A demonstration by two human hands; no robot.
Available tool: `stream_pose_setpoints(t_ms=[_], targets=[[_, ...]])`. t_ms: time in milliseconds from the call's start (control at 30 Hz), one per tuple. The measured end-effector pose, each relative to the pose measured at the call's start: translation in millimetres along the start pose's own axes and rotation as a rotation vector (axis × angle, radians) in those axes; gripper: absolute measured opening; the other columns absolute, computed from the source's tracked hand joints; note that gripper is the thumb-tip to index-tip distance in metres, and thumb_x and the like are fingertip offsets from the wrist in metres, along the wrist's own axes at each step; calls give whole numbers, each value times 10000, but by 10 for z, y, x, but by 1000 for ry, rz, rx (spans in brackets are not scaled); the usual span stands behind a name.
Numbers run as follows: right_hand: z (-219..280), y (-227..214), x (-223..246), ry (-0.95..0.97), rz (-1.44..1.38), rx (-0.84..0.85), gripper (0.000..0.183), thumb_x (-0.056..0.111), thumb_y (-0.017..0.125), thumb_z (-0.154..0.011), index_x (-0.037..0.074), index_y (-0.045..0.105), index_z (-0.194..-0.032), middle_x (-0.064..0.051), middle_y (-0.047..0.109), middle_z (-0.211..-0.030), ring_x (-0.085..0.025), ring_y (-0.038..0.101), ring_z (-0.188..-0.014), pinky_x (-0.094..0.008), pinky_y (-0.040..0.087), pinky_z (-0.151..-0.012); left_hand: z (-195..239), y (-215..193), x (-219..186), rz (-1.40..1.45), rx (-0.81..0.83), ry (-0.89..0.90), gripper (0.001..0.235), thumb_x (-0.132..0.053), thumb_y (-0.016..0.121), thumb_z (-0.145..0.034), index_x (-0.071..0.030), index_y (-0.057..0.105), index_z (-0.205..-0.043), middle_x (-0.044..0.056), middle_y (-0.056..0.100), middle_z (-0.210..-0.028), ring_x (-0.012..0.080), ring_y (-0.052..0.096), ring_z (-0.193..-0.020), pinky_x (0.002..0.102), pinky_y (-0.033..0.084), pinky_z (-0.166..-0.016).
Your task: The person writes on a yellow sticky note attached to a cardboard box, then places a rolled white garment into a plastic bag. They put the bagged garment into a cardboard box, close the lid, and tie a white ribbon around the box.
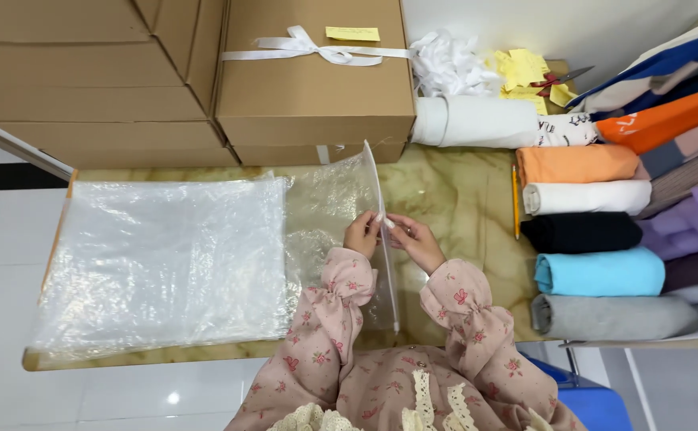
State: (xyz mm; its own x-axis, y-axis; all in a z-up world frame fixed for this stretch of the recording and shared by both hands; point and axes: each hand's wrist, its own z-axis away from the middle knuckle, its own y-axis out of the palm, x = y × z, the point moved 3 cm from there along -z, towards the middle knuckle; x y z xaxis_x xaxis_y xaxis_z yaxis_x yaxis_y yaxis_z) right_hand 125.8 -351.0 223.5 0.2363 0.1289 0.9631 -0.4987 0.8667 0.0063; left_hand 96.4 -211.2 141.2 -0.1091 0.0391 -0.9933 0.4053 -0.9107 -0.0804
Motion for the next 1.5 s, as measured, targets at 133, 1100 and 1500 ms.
stream_pose_setpoints(t_ms=[133, 1100, 1500], targets=[[-156, -217, -353, -18, -24, 55, 424, 179, 673, -987, 68, 615, -1393, -104, 727, -1100, -136, 684, -898, -340, 614, -825, 88, 219, -28, 16, -16, -67, 193, -219, 516, -1058, -90, 636, -978, 133, 659, -846, 245, 699, -742, 318, 662, -577], [150, -334, 405, 266, 487, 350, 537, 433, 663, -944, -32, 636, -1211, -246, 724, -1084, -298, 745, -923, -363, 636, -621, 434, 16, -421, -531, 56, -69, 147, -283, 686, -914, -142, 650, -896, 85, 715, -833, 280, 735, -824, 408, 611, -670], [83, -53, 292, 270, -143, 253, 301, 340, 600, -1021, 54, 551, -1104, -192, 700, -1071, -286, 728, -997, -430, 632, -812, 782, -289, -623, -154, -189, 279, 171, -191, 640, -1020, -122, 765, -1114, 103, 773, -1031, 270, 723, -1028, 403, 562, -898]])
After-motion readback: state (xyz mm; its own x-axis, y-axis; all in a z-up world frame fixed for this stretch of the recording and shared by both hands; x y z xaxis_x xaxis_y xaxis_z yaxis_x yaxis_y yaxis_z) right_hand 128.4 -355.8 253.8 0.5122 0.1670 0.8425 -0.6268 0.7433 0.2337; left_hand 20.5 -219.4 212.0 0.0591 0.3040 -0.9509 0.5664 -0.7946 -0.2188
